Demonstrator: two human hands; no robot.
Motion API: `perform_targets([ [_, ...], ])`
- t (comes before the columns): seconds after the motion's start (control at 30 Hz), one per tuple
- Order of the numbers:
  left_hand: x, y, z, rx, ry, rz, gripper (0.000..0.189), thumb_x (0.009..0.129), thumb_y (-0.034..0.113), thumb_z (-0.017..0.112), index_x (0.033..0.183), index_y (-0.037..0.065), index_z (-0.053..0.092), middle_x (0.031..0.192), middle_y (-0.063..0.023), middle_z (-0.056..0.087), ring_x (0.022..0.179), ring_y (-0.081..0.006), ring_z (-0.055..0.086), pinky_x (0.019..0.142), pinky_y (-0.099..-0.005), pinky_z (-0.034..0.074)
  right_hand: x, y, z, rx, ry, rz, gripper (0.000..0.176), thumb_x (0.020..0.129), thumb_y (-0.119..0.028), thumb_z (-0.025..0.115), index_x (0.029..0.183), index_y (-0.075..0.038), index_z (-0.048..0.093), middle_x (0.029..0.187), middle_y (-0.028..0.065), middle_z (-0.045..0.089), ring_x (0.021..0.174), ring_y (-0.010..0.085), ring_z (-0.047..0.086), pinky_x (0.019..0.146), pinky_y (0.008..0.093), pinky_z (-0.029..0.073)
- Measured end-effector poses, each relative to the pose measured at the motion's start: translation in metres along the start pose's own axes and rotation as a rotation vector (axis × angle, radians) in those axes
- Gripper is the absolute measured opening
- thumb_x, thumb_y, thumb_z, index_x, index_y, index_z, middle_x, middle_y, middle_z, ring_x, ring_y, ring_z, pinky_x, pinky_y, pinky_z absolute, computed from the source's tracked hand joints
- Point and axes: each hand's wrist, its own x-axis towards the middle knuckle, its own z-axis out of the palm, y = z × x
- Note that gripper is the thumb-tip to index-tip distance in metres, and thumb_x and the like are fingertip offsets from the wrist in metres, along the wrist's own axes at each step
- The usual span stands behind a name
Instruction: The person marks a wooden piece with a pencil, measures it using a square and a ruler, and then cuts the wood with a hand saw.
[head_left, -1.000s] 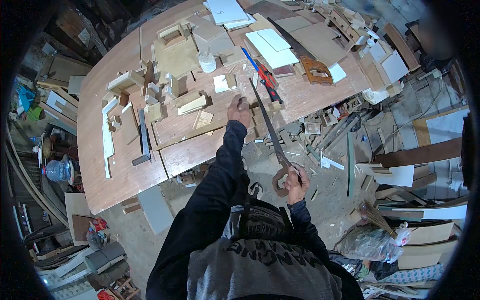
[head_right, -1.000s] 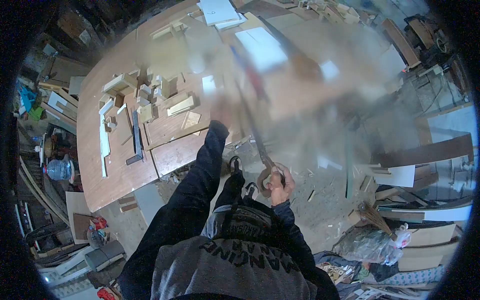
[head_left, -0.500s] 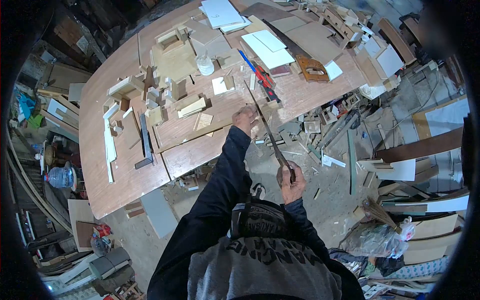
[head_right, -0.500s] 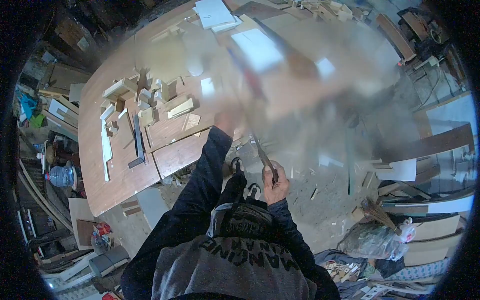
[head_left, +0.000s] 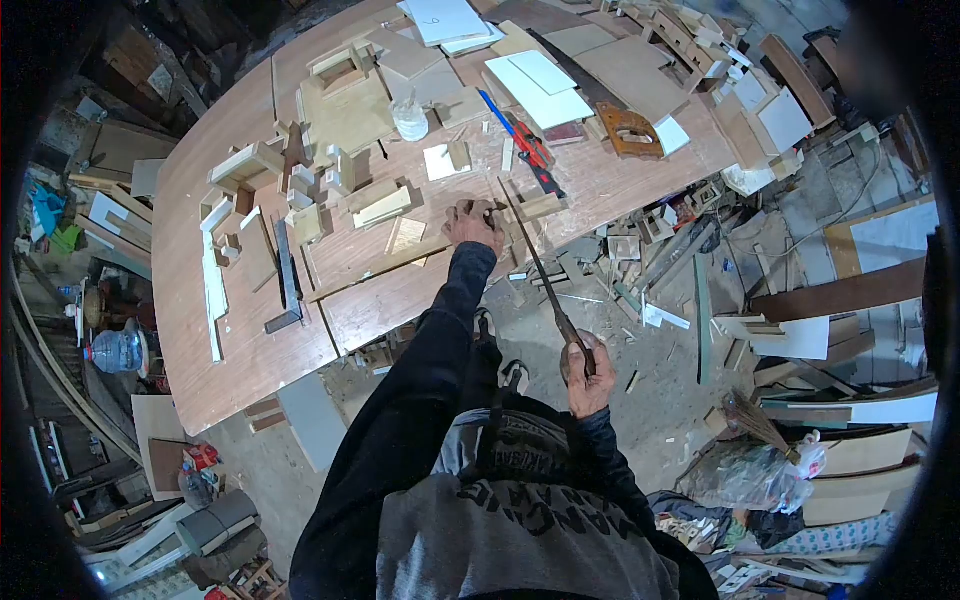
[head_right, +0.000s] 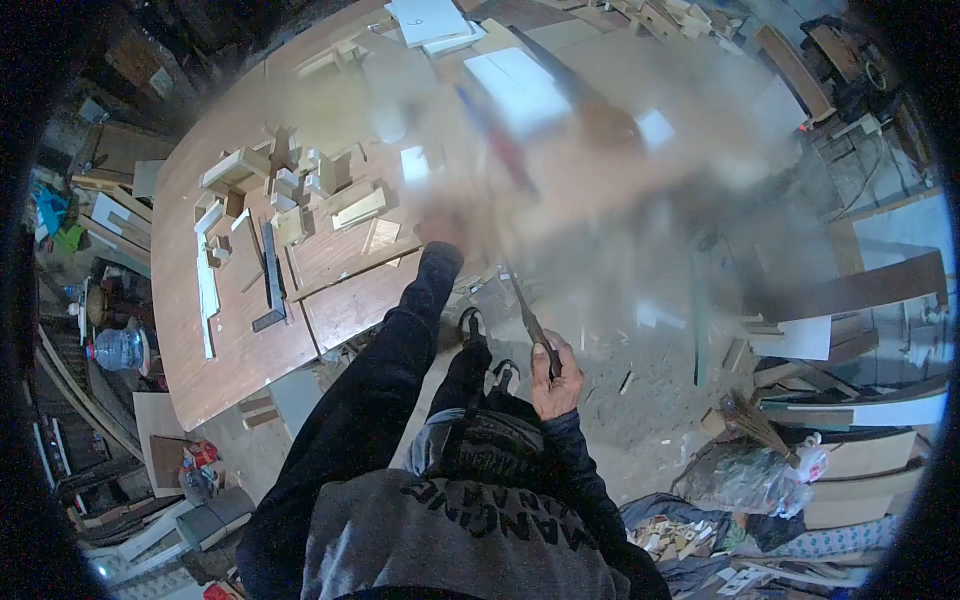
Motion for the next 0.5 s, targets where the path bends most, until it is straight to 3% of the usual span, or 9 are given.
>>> perform_targets([
  [0.17,0.004,-0.003,0.011,0.086,-0.024,-0.033,0.041,0.056,0.021,0.070,0.097,0.024,0.062,0.111,-0.0052,0.050,0.111,-0.0271,0.041,0.091,-0.0474,0.029,-0.004,0.005,0.001,0.011,-0.027,0.106,0.026,0.088,-0.020,0.059,0.107,-0.003,0.059,0.084,0.0124,0.066,0.078,0.0180,0.064,0.071,0.0299,0.049],
  [0.3,0.002,-0.003,0.014,0.053,0.006,-0.033,0.038,0.056,0.022,0.070,0.094,0.023,0.063,0.110,-0.0047,0.051,0.109,-0.0273,0.042,0.091,-0.0476,0.028,-0.001,0.010,0.003,-0.056,-0.084,-0.005,0.026,0.087,-0.017,0.057,0.111,-0.007,0.058,0.085,0.0135,0.065,0.075,0.0217,0.065,0.070,0.0307,0.049],
  [0.37,-0.002,-0.002,0.017,0.141,0.158,0.064,0.033,0.059,0.022,0.068,0.092,0.020,0.064,0.110,-0.0051,0.051,0.109,-0.0274,0.042,0.092,-0.0476,0.026,0.001,0.010,0.002,-0.093,-0.104,-0.076,0.027,0.087,-0.017,0.056,0.113,-0.009,0.058,0.086,0.0141,0.065,0.074,0.0236,0.066,0.069,0.0310,0.050],
  [0.5,-0.021,-0.009,-0.001,0.136,0.208,0.233,0.029,0.063,0.022,0.065,0.092,0.016,0.064,0.112,-0.0060,0.051,0.108,-0.0276,0.041,0.093,-0.0465,0.025,0.003,0.010,-0.001,-0.125,-0.175,0.065,0.030,0.088,-0.018,0.054,0.117,-0.011,0.056,0.088,0.0157,0.065,0.074,0.0276,0.067,0.068,0.0323,0.050],
])
